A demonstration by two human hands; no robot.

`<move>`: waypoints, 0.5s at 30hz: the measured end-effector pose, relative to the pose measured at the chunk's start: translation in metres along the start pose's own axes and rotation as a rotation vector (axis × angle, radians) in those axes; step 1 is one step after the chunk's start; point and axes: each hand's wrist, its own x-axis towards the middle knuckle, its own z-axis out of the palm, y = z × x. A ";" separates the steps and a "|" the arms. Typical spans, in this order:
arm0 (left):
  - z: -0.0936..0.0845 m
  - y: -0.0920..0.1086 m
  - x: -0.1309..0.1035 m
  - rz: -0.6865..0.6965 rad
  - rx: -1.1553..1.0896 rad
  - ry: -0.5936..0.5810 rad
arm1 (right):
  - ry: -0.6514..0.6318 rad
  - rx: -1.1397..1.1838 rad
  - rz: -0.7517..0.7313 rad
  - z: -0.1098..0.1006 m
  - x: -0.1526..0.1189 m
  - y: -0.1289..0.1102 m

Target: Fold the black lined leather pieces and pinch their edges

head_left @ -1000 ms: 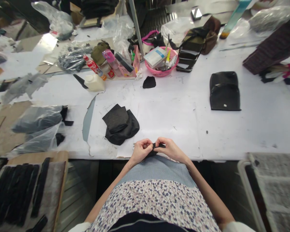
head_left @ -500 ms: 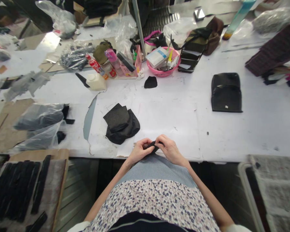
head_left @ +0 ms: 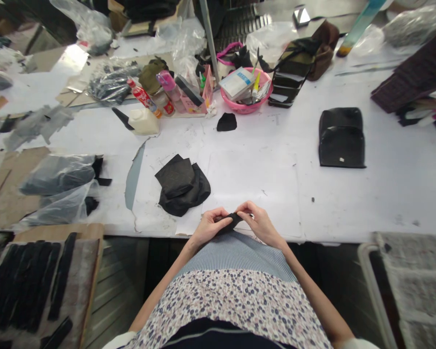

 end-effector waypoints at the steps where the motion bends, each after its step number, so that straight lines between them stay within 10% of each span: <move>1: 0.000 0.000 0.000 -0.010 -0.009 0.001 | -0.005 0.008 -0.001 0.000 0.000 0.000; 15: -0.003 -0.006 0.004 -0.008 0.026 0.003 | -0.108 -0.017 0.012 -0.007 0.003 0.004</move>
